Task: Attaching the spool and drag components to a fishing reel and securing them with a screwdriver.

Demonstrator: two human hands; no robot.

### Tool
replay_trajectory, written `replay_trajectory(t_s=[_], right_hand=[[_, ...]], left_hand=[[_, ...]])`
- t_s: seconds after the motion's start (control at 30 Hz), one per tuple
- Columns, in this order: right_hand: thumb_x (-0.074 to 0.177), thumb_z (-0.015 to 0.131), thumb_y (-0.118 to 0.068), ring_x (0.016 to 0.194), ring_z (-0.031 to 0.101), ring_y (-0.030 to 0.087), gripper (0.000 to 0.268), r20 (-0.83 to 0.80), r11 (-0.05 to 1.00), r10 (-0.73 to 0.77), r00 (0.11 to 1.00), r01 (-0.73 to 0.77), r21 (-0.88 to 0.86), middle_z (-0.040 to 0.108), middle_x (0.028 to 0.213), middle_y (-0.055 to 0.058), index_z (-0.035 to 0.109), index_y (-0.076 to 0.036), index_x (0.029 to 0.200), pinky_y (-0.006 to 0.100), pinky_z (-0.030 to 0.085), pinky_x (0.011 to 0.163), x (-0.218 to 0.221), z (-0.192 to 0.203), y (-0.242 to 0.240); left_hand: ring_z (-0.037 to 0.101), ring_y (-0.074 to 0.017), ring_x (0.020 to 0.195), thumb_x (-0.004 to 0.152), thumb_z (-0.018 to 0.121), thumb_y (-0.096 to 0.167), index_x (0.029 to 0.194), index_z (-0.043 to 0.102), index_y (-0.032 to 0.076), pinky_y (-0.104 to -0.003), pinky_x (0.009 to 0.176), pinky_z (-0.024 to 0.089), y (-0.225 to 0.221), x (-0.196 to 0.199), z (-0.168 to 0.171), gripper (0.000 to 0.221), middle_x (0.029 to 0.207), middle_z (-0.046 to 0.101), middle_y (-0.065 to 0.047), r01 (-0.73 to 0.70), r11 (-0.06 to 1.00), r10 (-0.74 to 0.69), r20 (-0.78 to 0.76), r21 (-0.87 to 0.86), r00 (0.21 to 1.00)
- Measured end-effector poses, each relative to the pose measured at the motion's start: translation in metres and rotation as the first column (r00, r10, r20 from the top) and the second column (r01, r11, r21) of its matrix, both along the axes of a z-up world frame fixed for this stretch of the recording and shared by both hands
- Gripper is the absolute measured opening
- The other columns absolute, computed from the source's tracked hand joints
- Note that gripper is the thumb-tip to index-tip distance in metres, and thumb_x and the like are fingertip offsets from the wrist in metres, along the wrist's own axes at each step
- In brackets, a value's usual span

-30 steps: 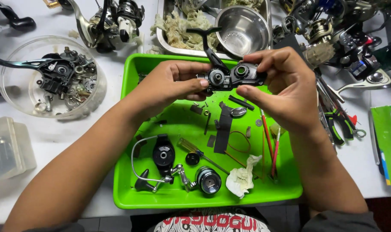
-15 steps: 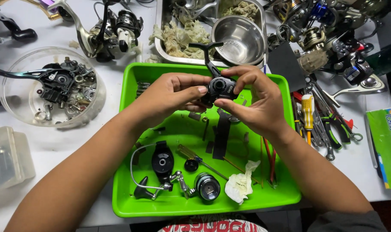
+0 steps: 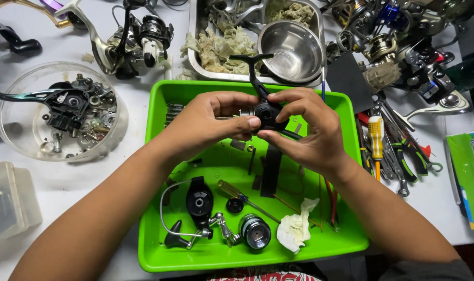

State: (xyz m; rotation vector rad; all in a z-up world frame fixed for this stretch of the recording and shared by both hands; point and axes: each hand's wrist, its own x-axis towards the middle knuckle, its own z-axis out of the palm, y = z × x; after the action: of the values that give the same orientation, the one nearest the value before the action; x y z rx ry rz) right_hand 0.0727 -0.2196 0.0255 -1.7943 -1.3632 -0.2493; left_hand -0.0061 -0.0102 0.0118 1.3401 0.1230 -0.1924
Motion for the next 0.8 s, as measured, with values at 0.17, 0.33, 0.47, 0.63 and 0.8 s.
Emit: replay_trajectory(t_s=[0.17,0.33,0.47,0.63,0.8], right_hand=[[0.086,0.087,-0.016,0.112,0.069,0.035,0.029,0.082,1.0,0.006,0.997,-0.005,-0.007,0.068,0.118,0.023,0.064,-0.002,0.097,0.044,0.055,0.102,0.001,-0.001,-0.002],[0.095,0.074,-0.012,0.113,0.066,0.033,0.021,-0.146,0.996,-0.058,0.988,0.066,0.053,0.066,0.116,0.024,0.062,0.003,0.105,0.04,0.053,0.104,0.002,-0.006,-0.003],[0.097,0.071,-0.008,0.091,0.069,0.018,0.035,-0.599,0.995,-0.02,0.8,0.075,0.068,0.071,0.102,0.016,0.063,0.006,0.128,0.033,0.06,0.083,0.007,-0.022,-0.004],[0.096,0.07,-0.005,0.082,0.071,0.018,0.033,-0.717,0.997,-0.003,0.697,0.058,0.051,0.073,0.093,0.018,0.064,0.009,0.126,0.032,0.063,0.071,0.011,-0.03,-0.007],[0.093,0.072,-0.001,0.075,0.072,0.018,0.034,-0.736,0.998,0.014,0.677,0.037,0.053,0.074,0.09,0.019,0.066,0.01,0.124,0.033,0.065,0.068,0.007,-0.032,-0.006]], left_hand=[[0.072,-0.0112,0.09,0.073,0.08,0.027,0.131,0.066,0.005,-0.027,0.079,0.066,0.0,-0.002,0.01,0.063,0.108,0.077,-0.007,-0.027,0.995,0.029,-0.021,0.1,0.999],[0.074,-0.0096,0.093,0.073,0.081,0.025,0.128,0.069,0.006,-0.024,0.082,0.066,0.003,0.001,-0.001,0.06,0.113,0.078,-0.005,-0.08,0.988,0.076,0.031,0.132,0.997],[0.074,-0.0218,0.102,0.079,0.085,0.01,0.131,0.065,0.0,-0.035,0.086,0.065,0.006,0.003,-0.014,0.056,0.117,0.075,-0.019,-0.07,0.997,0.066,0.206,0.017,0.976],[0.074,-0.0236,0.105,0.078,0.085,0.013,0.13,0.066,0.002,-0.037,0.085,0.066,0.004,-0.002,-0.003,0.057,0.118,0.075,-0.02,-0.088,0.992,0.069,0.197,0.094,0.978],[0.078,-0.0243,0.079,0.078,0.086,0.014,0.113,0.072,-0.005,-0.032,0.06,0.07,0.0,-0.003,0.006,0.042,0.099,0.077,-0.025,-0.151,0.97,0.098,0.261,0.191,0.96]])
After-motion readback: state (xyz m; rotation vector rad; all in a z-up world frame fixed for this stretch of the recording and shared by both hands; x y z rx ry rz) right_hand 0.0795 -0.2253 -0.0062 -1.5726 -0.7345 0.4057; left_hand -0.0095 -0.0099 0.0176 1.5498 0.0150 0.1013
